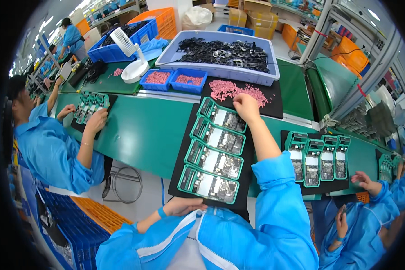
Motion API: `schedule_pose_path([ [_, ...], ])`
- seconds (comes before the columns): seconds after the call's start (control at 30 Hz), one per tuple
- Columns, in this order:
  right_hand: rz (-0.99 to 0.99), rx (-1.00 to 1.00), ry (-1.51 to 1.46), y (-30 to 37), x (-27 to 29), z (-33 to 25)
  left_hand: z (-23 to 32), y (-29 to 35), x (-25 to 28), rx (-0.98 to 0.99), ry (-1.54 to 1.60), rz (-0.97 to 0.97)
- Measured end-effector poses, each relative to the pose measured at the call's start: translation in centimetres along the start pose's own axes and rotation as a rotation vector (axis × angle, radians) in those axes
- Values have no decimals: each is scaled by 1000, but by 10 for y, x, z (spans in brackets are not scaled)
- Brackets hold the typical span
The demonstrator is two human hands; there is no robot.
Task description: The person attaches small pink components onto circuit boards on a tray by hand, helps a coworker secure a cap on their head, and installs more pink components onto circuit boards on incoming trays.
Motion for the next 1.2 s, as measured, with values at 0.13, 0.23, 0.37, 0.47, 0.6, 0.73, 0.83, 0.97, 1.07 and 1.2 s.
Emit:
schedule_pose_path([
  [0.13, -134, 35, 42, -22, -25, -5, -3, 19, 51, -77, -516, -21],
  [0.23, -154, 28, 115, -29, -36, -10, 48, 62, 71, 140, -950, -190],
  [0.37, -152, 148, 173, -35, -41, -11, 143, 124, 21, 10, -1365, -210],
  [0.47, -171, 123, 198, -35, -38, -12, 231, 137, -38, -298, -1532, -197],
  [0.6, -200, 162, 296, -39, -35, -6, 308, 75, -94, -736, -1700, -127],
  [0.73, -124, 89, 259, -26, -27, -1, 347, -60, -89, -934, -1782, 66],
  [0.83, -116, -73, 315, -12, -17, -2, 359, -154, -57, -911, -2168, 193],
  [0.97, -24, -105, 307, 16, 15, 20, 356, -208, -61, -743, -2259, 135],
  [1.07, 37, -76, 296, 40, 32, 24, 348, -226, -59, -665, -2437, 183],
  [1.2, 17, -116, 240, 76, 49, 1, 348, -229, -57, -714, -2474, 222],
])
Point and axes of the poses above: each hand's wrist, its own y-axis away from the middle knuckle, its own x-axis out of the back of the hand, z = x × y, the point moved 2 cm from there along -y, towards the middle knuckle, and after that the axes turned 6 degrees about -y, right-handed, at the moved point
